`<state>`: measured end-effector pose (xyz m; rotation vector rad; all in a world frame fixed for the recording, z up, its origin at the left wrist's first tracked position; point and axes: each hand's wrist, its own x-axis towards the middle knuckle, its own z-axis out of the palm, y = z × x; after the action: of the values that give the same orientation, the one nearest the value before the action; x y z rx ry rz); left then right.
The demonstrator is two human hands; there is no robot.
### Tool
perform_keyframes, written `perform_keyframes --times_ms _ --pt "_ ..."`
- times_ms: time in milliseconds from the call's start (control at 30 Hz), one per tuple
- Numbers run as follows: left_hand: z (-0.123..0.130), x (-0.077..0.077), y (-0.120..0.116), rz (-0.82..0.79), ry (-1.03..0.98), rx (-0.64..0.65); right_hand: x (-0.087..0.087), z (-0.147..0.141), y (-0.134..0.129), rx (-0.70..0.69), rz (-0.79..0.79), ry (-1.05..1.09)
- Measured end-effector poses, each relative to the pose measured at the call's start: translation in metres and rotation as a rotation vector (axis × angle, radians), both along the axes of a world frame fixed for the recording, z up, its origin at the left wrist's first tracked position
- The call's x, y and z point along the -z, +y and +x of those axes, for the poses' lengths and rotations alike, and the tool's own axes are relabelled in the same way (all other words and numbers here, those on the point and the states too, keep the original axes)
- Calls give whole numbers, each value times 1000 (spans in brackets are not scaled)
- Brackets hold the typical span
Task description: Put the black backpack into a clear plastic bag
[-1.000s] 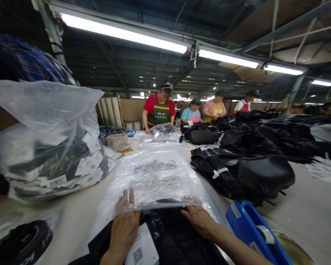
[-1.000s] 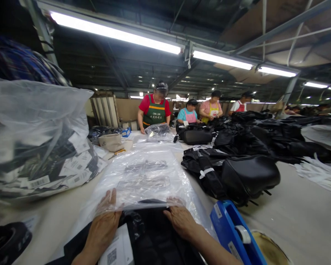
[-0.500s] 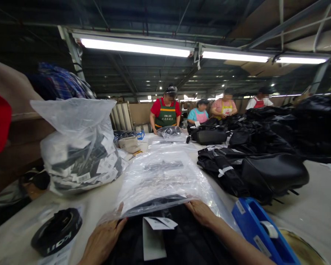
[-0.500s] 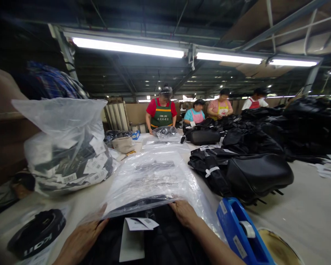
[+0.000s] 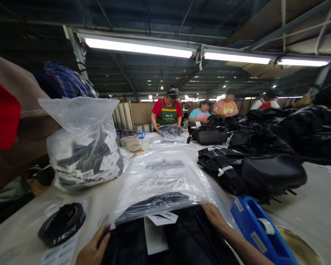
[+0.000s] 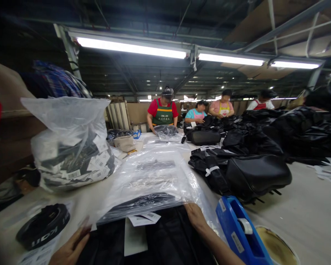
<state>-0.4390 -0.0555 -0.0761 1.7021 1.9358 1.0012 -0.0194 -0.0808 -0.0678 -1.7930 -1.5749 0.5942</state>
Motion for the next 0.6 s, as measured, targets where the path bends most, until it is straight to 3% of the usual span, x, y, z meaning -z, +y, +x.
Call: perform_keyframes --times_ms 100,233,333,400,500,600 --pt "9 -20 -4 -60 44 -89 0 3 -7 24 -30 32" --pt "23 -40 -5 -227 324 -133 2 5 -13 178 -118 79" --pt "27 -40 2 -88 491 -204 0 6 -19 197 -151 33" --pt "26 -37 7 -2 540 -182 -1 6 -24 225 -145 -60" --pt "20 -34 10 -79 570 -85 -1 8 -26 390 -167 -183" --pt "14 -32 6 -169 564 -96 3 10 -23 467 -140 -240"
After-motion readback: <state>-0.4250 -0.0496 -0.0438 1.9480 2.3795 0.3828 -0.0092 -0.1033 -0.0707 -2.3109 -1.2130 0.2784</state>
